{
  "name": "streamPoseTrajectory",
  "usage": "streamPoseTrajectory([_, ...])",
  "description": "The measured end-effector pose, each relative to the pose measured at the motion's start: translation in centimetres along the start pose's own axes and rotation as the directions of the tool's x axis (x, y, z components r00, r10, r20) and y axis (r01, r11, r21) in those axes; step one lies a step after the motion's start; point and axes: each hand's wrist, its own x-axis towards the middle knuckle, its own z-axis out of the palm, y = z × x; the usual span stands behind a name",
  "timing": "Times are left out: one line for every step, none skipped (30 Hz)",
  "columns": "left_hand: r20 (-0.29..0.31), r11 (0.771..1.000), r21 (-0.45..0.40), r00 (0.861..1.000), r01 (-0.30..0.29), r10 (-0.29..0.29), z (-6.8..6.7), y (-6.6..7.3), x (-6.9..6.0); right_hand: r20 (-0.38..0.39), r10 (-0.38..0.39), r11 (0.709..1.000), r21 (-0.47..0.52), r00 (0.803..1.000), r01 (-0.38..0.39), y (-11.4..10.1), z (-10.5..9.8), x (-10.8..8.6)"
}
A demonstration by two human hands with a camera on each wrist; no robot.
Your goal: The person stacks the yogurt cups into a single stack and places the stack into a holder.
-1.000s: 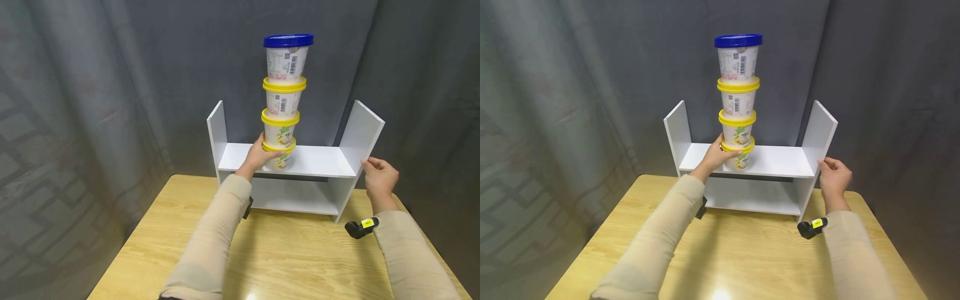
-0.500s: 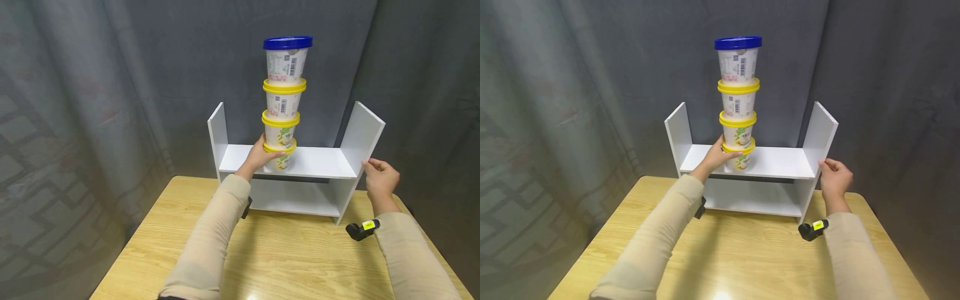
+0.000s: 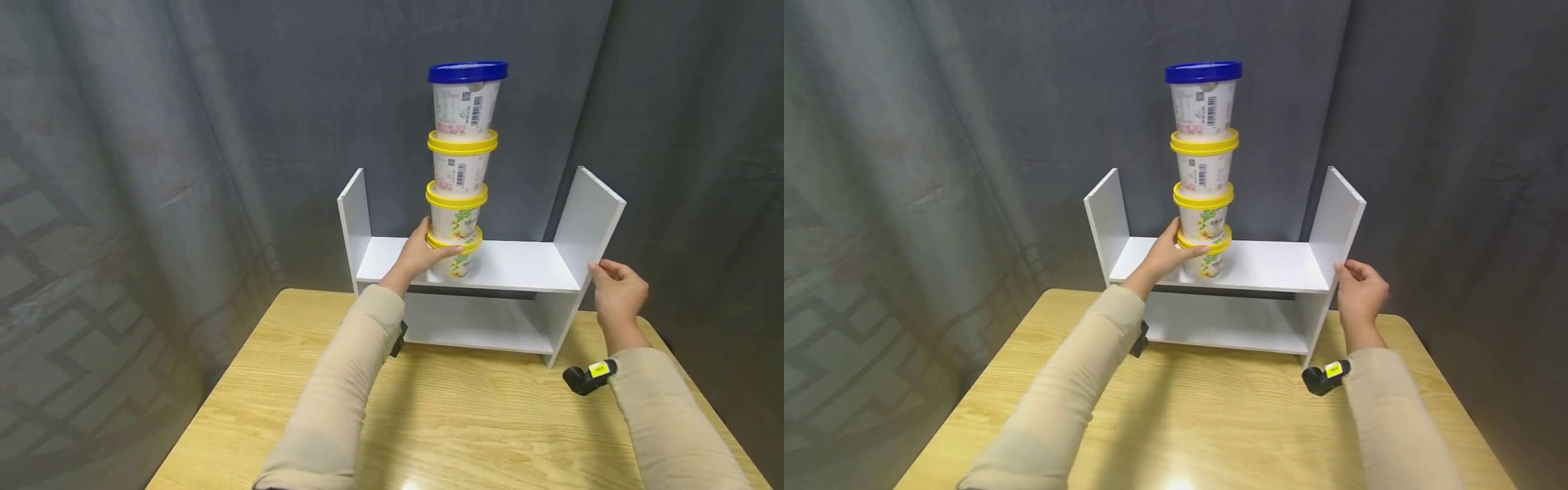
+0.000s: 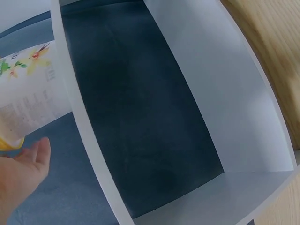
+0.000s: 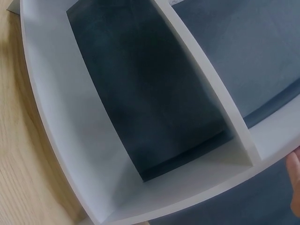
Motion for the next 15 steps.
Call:
streamPoseTrajectory([-0.004, 1.000, 0.006, 1.000, 0.021, -0.021, -0.2, 0.1, -0.1, 0.003, -0.013, 1.000, -0.013, 1.000, 0.013, -0.1, 0.0, 0.0])
streamPoseTrajectory([-0.011, 0.999, 0.008, 0.999, 0.045, -0.045, -0.3, 0.1, -0.1, 0.005, -0.024, 1.000, -0.019, 1.000, 0.024, -0.1, 0.1, 0.0])
streamPoseTrajectory([-0.020, 0.998, 0.010, 0.997, 0.070, -0.070, -0.5, 0.2, -0.2, 0.009, -0.031, 0.999, -0.023, 0.999, 0.031, -0.2, 0.1, -0.1])
streamPoseTrajectory([-0.030, 0.996, 0.006, 0.995, 0.094, -0.094, -0.6, 0.2, -0.4, 0.013, -0.032, 0.999, -0.028, 0.999, 0.033, -0.3, 0.1, -0.1])
streamPoseTrajectory([-0.040, 0.993, 0.002, 0.993, 0.115, -0.115, -0.7, 0.2, -0.5, 0.024, -0.029, 0.999, -0.041, 0.999, 0.030, -0.4, 0.1, -0.2])
streamPoseTrajectory([-0.048, 0.991, -0.002, 0.990, 0.132, -0.131, -0.8, 0.2, -0.7, 0.032, -0.027, 0.998, -0.053, 0.999, 0.029, -0.5, 0.1, -0.3])
streamPoseTrajectory([-0.058, 0.990, -0.003, 0.988, 0.144, -0.144, -0.8, 0.2, -1.0, 0.040, -0.026, 0.997, -0.065, 0.999, 0.029, -0.6, 0.0, -0.6])
streamPoseTrajectory([-0.071, 0.988, 0.001, 0.986, 0.152, -0.152, -0.9, 0.1, -1.3, 0.045, -0.026, 0.997, -0.071, 0.999, 0.029, -0.7, -0.1, -0.9])
streamPoseTrajectory([-0.085, 0.988, 0.012, 0.985, 0.154, -0.153, -0.9, 0.0, -1.6, 0.051, -0.037, 0.996, -0.082, 0.998, 0.041, -0.7, -0.2, -1.2])
streamPoseTrajectory([-0.099, 0.988, 0.025, 0.984, 0.154, -0.150, -1.0, -0.2, -2.0, 0.057, -0.046, 0.995, -0.090, 0.997, 0.051, -0.8, -0.3, -1.6])
streamPoseTrajectory([-0.113, 0.987, 0.048, 0.983, 0.153, -0.147, -1.0, -0.3, -2.5, 0.059, -0.069, 0.993, -0.093, 0.996, 0.074, -0.7, -0.4, -2.0])
streamPoseTrajectory([-0.127, 0.987, 0.076, 0.983, 0.143, -0.133, -1.1, -0.5, -3.0, 0.057, -0.100, 0.990, -0.093, 0.993, 0.105, -0.6, -0.5, -2.5])
streamPoseTrajectory([-0.141, 0.986, 0.108, 0.984, 0.128, -0.112, -1.2, -0.7, -3.7, 0.058, -0.139, 0.985, -0.097, 0.989, 0.144, -0.5, -0.7, -3.0])
streamPoseTrajectory([-0.151, 0.983, 0.145, 0.984, 0.113, -0.090, -1.3, -0.9, -4.3, 0.062, -0.185, 0.976, -0.108, 0.981, 0.191, -0.3, -0.8, -3.5])
streamPoseTrajectory([-0.157, 0.979, 0.184, 0.986, 0.091, -0.062, -1.4, -1.1, -5.1, 0.073, -0.227, 0.963, -0.129, 0.971, 0.235, -0.1, -1.0, -4.1])
